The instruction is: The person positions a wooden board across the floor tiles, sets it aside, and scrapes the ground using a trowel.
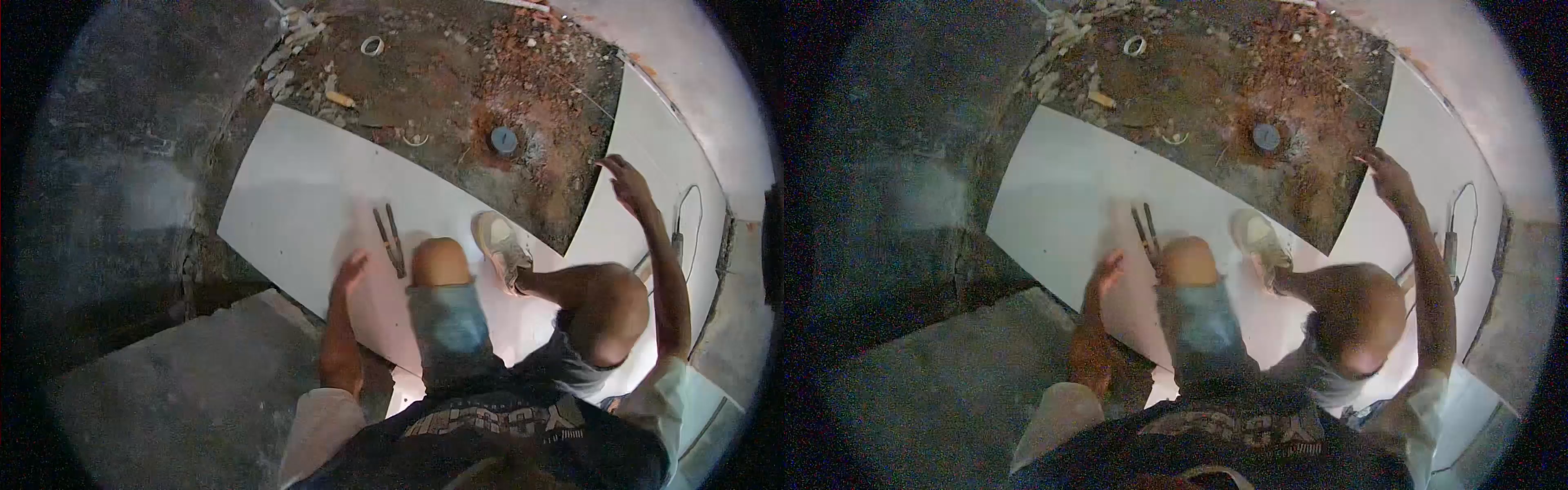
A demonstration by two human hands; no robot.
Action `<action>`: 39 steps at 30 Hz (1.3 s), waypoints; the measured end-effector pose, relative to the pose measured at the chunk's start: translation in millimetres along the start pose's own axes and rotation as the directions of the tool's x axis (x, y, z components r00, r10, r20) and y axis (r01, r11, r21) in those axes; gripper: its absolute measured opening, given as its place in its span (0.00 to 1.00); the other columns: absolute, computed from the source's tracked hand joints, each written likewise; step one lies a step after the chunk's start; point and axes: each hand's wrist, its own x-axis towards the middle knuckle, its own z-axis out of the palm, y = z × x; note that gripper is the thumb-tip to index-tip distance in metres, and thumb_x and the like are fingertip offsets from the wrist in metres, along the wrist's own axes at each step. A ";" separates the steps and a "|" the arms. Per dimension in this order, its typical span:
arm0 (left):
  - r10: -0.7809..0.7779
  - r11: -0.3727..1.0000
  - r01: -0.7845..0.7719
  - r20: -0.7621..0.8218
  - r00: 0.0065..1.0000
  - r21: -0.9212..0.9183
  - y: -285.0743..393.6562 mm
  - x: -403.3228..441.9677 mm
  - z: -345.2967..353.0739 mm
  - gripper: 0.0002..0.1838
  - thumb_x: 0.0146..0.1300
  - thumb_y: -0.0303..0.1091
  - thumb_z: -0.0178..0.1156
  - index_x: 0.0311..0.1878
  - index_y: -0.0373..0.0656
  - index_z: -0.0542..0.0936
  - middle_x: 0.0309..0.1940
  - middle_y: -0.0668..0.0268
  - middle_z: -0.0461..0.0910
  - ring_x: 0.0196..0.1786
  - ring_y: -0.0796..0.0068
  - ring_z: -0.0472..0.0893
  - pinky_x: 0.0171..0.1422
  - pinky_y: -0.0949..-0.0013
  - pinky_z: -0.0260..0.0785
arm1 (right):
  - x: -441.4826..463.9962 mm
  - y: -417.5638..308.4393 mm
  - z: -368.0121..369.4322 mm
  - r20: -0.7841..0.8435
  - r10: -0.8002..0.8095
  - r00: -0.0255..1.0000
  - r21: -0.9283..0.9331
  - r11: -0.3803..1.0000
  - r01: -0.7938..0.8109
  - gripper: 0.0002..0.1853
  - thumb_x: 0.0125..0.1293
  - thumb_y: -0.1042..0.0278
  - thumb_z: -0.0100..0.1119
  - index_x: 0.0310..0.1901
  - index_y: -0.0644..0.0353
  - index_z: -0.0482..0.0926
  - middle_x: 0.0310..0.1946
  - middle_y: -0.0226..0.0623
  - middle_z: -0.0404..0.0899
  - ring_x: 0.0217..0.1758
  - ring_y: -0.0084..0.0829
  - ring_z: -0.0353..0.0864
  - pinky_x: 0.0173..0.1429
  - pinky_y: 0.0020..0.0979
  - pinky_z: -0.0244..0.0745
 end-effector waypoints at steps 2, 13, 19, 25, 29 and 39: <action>-0.113 0.992 0.117 -0.072 0.991 0.045 46.7 -6.2 -55.6 0.37 0.72 0.58 0.59 0.75 0.47 0.66 0.64 0.60 0.78 0.63 0.65 0.78 0.65 0.58 0.71 | 50.5 -5.7 54.3 0.081 -0.167 0.983 0.002 0.986 0.167 0.31 0.58 0.80 0.56 0.65 0.48 0.76 0.68 0.42 0.73 0.67 0.48 0.75 0.68 0.45 0.75; -0.203 0.975 0.220 -0.305 0.930 0.024 33.6 -20.9 13.2 0.43 0.68 0.52 0.64 0.77 0.40 0.59 0.69 0.42 0.67 0.68 0.44 0.71 0.65 0.47 0.72 | 315.3 -280.4 197.0 0.021 -0.635 0.772 0.114 0.769 0.629 0.30 0.69 0.72 0.50 0.74 0.52 0.64 0.47 0.51 0.83 0.45 0.52 0.85 0.46 0.48 0.82; -0.050 0.951 0.222 -0.602 0.797 0.215 -33.7 -56.1 173.7 0.52 0.62 0.59 0.67 0.78 0.36 0.57 0.76 0.27 0.44 0.73 0.23 0.61 0.71 0.36 0.66 | 404.0 -348.6 270.0 -0.080 -0.713 0.697 -0.058 0.701 0.710 0.33 0.74 0.70 0.47 0.79 0.48 0.55 0.61 0.47 0.76 0.57 0.48 0.81 0.52 0.50 0.80; -0.150 0.981 0.196 -0.654 0.742 -0.003 18.1 -66.7 179.9 0.51 0.59 0.63 0.68 0.75 0.35 0.65 0.74 0.19 0.42 0.72 0.21 0.61 0.68 0.37 0.68 | 429.3 -341.7 362.0 -0.336 -0.805 0.489 -0.477 0.593 0.649 0.35 0.76 0.64 0.51 0.81 0.46 0.50 0.77 0.42 0.59 0.73 0.53 0.67 0.59 0.54 0.78; -0.044 0.980 0.165 -0.686 0.726 0.111 9.0 -61.6 184.3 0.55 0.56 0.65 0.69 0.77 0.37 0.60 0.74 0.19 0.42 0.72 0.22 0.63 0.68 0.34 0.67 | 438.5 -350.3 338.8 0.044 -0.740 0.672 -0.286 0.635 0.718 0.35 0.74 0.64 0.54 0.79 0.47 0.53 0.74 0.45 0.62 0.67 0.53 0.70 0.56 0.53 0.79; -0.247 0.953 0.300 -0.491 0.835 0.031 -26.6 -48.7 181.4 0.60 0.50 0.62 0.74 0.80 0.46 0.56 0.78 0.28 0.31 0.76 0.30 0.59 0.68 0.41 0.70 | 414.9 -310.1 221.7 0.693 -0.687 0.221 0.330 0.574 0.750 0.34 0.69 0.66 0.59 0.75 0.50 0.59 0.66 0.53 0.69 0.53 0.53 0.77 0.49 0.51 0.79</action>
